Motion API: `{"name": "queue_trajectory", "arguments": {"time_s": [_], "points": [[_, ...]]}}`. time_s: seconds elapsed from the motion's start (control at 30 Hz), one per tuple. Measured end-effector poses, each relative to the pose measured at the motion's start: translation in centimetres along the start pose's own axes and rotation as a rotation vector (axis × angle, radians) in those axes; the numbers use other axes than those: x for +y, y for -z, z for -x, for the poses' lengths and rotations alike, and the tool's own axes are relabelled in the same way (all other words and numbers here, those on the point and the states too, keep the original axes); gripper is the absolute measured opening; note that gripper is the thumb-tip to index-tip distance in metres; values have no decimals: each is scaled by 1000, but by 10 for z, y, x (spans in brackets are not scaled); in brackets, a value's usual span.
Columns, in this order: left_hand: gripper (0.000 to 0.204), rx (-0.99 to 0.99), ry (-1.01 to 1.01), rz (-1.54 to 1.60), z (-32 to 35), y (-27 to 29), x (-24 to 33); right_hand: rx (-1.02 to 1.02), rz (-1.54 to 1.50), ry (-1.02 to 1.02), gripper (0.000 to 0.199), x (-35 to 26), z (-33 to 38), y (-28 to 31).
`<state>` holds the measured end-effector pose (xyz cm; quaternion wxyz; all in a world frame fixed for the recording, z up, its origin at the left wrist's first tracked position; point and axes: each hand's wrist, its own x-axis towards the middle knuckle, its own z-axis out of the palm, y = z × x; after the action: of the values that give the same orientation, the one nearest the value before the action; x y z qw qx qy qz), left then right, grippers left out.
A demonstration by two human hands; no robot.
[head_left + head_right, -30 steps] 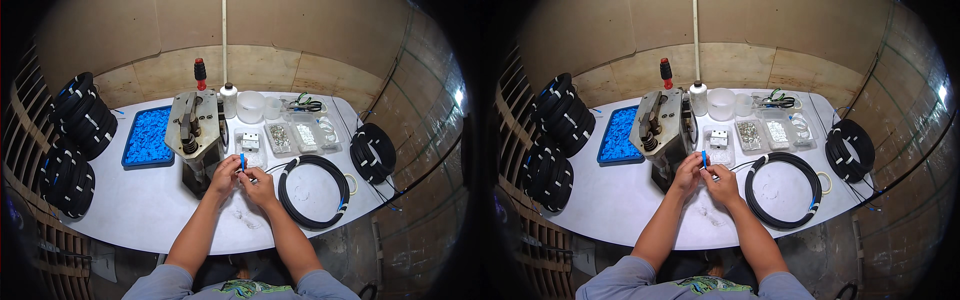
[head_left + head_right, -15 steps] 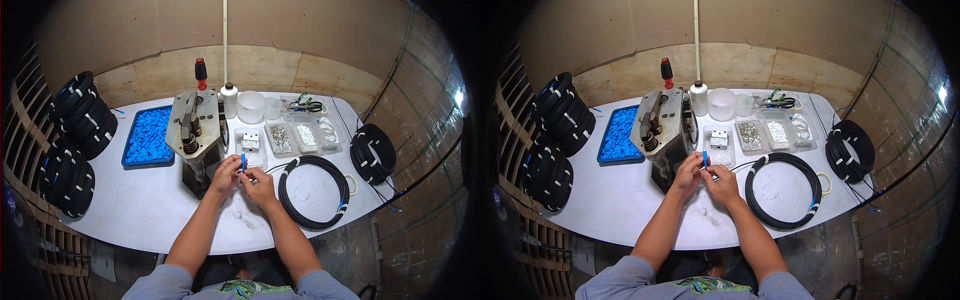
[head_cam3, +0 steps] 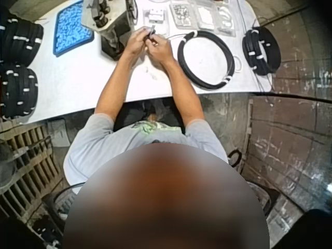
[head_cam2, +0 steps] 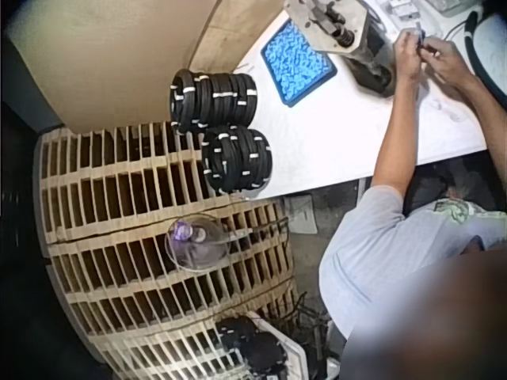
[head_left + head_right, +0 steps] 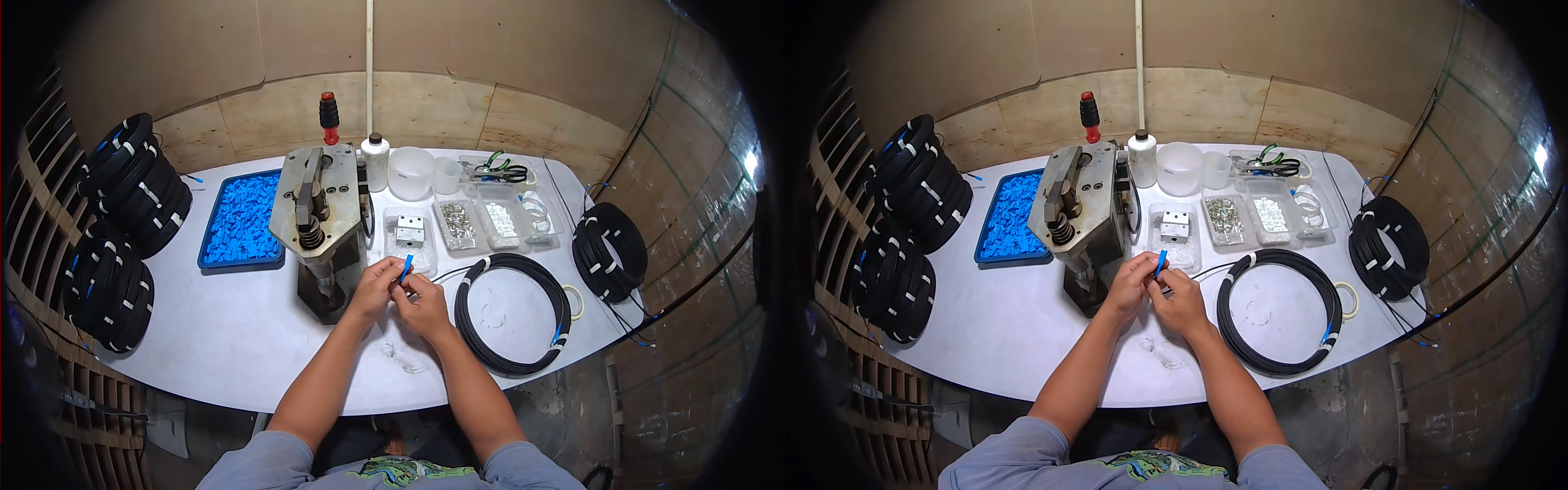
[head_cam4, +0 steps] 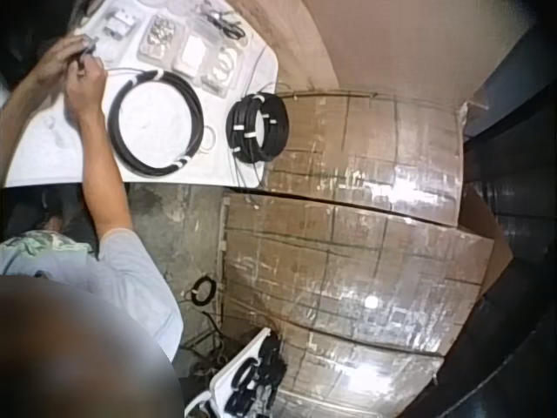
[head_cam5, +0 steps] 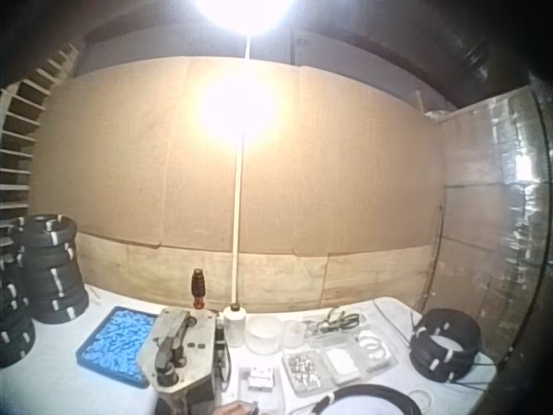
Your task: Assembling a blue connector component onto a cable end using a mechanical press.
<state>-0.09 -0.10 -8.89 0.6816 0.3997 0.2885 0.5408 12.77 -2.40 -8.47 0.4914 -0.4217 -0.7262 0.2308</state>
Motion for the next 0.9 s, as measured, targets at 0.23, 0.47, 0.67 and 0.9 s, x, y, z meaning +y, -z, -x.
{"name": "queue_trajectory", "arguments": {"time_s": [0.23,0.47,0.67,0.9], "points": [[22,-8,22,15,6,-7,14,-11,-46,-71,12,4,1,-2],[21,-66,5,176,6,1,13,-18,-112,-135,13,-2,1,-2],[20,-29,-19,217,5,4,11,42,-253,-173,13,-7,0,-2],[20,-29,-15,181,6,3,15,25,-262,-183,12,-7,0,-1]]}}
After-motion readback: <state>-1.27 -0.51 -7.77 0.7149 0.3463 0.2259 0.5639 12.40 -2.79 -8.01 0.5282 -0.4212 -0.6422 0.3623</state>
